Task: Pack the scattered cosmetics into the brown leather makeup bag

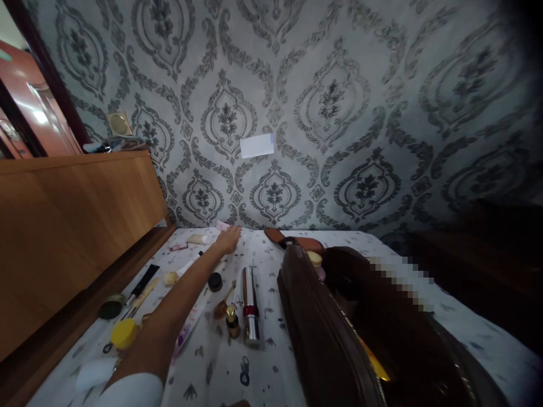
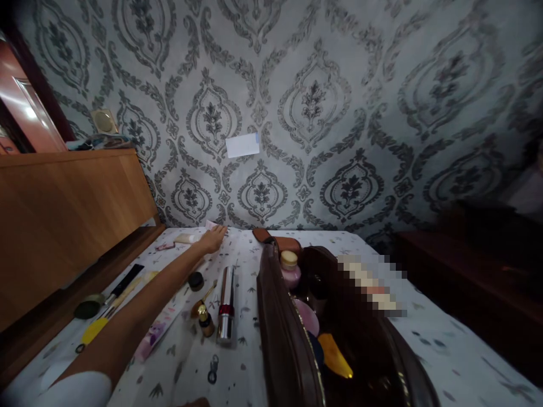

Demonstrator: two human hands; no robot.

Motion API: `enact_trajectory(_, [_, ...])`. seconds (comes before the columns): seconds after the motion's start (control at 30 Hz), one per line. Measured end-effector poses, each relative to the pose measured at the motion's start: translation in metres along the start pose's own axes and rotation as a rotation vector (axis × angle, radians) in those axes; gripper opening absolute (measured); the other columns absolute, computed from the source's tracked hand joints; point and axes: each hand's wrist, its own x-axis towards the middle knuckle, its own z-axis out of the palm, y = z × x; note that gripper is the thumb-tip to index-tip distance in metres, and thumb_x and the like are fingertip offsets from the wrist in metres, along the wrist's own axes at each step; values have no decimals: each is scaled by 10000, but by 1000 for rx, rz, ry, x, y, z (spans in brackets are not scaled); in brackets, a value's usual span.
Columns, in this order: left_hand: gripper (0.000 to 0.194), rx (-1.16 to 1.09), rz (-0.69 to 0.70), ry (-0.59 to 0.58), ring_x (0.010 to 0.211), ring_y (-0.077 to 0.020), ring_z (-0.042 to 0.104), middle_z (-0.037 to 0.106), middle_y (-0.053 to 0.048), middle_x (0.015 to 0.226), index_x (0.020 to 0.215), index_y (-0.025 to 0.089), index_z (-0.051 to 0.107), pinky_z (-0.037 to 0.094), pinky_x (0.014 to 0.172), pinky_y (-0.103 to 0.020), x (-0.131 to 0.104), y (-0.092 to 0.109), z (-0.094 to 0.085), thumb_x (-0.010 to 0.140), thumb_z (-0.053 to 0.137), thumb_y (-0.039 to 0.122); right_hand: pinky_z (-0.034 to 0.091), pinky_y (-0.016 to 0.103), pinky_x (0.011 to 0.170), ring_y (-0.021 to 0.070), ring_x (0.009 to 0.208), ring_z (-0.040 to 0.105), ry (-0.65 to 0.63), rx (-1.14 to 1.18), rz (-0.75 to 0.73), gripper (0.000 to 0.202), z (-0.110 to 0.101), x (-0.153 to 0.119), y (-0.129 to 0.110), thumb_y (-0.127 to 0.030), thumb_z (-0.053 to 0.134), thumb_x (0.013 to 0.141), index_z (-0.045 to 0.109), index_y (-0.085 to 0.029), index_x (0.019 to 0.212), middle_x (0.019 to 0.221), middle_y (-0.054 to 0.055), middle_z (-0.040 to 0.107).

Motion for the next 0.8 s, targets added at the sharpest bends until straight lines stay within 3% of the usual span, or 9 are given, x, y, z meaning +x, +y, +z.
enact_trajectory(0.17, [405,17,24,-14,1147,-257,573,544,-110,1328,1281,178,537,507,944,-492,28,0,18,915,594,342,538,386,862,194,1033,599,128,1,-29,273,-95,56,-24,-376,531,955,600,-234,1178,1239,87,587])
enact_trajectory(0.2, [400,17,25,-18,1137,-253,579,551,-109,1318,1275,177,540,512,937,-487,30,0,21,916,593,343,527,374,876,223,1051,605,162,3,-39,349,-117,68,-30,-381,378,1011,628,-179,1146,1188,50,603])
enact_trajectory(0.27, [393,16,27,-21,1123,-248,586,559,-107,1305,1268,175,545,518,928,-479,31,-1,26,917,592,345,535,355,842,193,1011,621,230,10,-58,388,-158,91,-42,-375,317,1027,624,-165,1135,1134,60,616])
enact_trajectory(0.4, [392,26,23,13,1122,-247,585,559,-107,1304,1268,176,545,516,930,-480,25,-1,27,918,589,348,541,342,815,207,985,627,304,16,-73,384,-205,121,-58,-389,347,1019,633,-147,1104,1103,43,620])
enact_trajectory(0.47, [387,37,12,33,1122,-247,585,564,-107,1296,1259,172,550,513,932,-480,21,0,24,918,589,350,536,351,838,214,1009,616,299,18,-69,354,-206,126,-59,-393,381,1009,633,-168,1113,1141,46,614])
enact_trajectory(0.57, [377,45,-20,46,1117,-245,588,574,-107,1279,1242,164,561,511,934,-478,12,0,18,916,591,352,531,367,856,235,1041,609,252,23,-59,370,-181,122,-51,-396,370,1010,630,-163,1133,1158,39,605])
enact_trajectory(0.6, [374,46,-31,48,1119,-245,587,574,-107,1280,1240,165,562,509,936,-478,9,-1,17,917,590,352,536,358,856,197,1021,601,228,26,-50,273,-168,117,-46,-396,454,986,629,-236,1121,1202,68,604])
enact_trajectory(0.73, [369,32,-68,50,1116,-243,587,572,-104,1284,1241,171,561,513,931,-475,-4,-2,15,919,588,350,529,379,873,242,1049,605,115,26,-23,320,-105,88,-25,-394,448,988,633,-171,1124,1182,45,605])
enact_trajectory(0.8, [364,15,-86,40,1094,-236,597,582,-102,1265,1235,169,564,523,914,-464,-8,-3,15,920,587,349,526,359,879,216,1048,598,65,25,-8,248,-72,67,-18,-386,529,955,634,-232,1119,1229,56,595])
